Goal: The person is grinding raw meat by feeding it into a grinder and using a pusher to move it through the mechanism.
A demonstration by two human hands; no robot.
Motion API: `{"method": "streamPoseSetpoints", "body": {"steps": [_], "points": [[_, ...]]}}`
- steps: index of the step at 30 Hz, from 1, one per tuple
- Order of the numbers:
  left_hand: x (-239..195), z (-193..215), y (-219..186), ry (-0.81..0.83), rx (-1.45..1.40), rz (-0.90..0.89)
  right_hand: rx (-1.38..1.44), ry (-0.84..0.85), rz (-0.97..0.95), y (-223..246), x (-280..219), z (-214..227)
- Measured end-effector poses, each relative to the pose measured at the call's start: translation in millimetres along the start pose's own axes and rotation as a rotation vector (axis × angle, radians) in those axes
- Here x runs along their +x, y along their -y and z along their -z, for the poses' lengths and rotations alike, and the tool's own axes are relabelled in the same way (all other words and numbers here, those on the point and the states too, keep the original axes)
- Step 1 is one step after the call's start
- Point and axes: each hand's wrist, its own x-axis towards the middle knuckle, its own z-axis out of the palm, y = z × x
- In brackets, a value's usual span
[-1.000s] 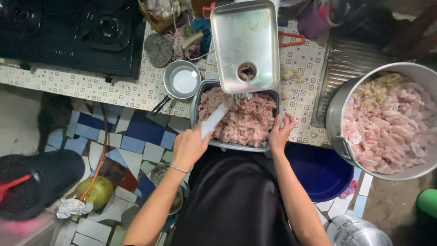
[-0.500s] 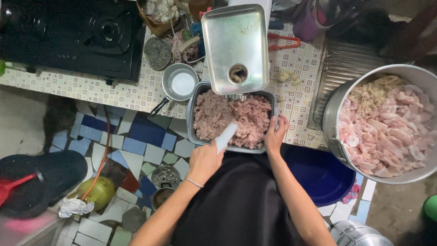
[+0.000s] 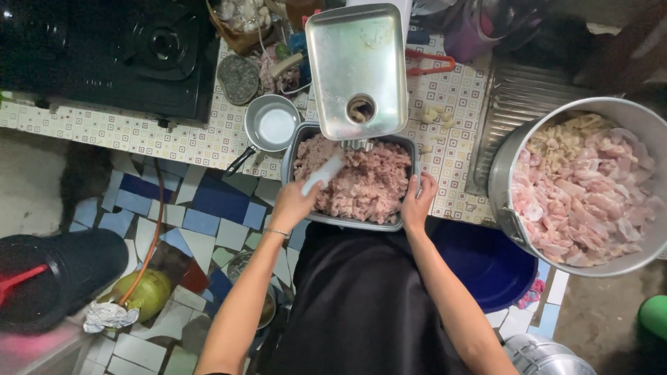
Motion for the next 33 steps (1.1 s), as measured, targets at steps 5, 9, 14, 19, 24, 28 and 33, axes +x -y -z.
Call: {"method": "streamPoseSetpoints", "body": {"steps": [5, 9, 14, 19, 24, 28, 33], "points": [[9.5, 24.9, 9.3, 0.061, -0.039, 0.066, -0.01, -0.023, -0.002, 5.1, 0.3, 0.5], [-10.1, 52.0, -4.9, 0.303, -0.279, 0.305, -0.067, -0.056, 0.016, -7.2, -0.9, -2.7], [9.9, 43.0, 14.6, 0.438, -0.637, 0.392, -0.084, -0.091, 0.024, -5.1, -2.0, -2.5], [16.0, 60.4, 29.9, 0.492, -1.046, 0.567, -0.11, -0.114, 0.051, -5.3, 0.5, -5.0], [-28.3, 115.7, 21.5, 0.441, -0.948, 0.575, -0.126, -0.12, 0.024, -3.2, -2.4, -4.2], [-51.5, 133.9, 36.8, 0.383, -0.715, 0.248, -0.148, -0.1, 0.03, -3.2, -3.0, -2.4], [-78.7, 149.7, 22.9, -0.096, 0.0, -0.317, -0.146, -0.124, 0.052, 1.0, -3.2, -1.0]]}}
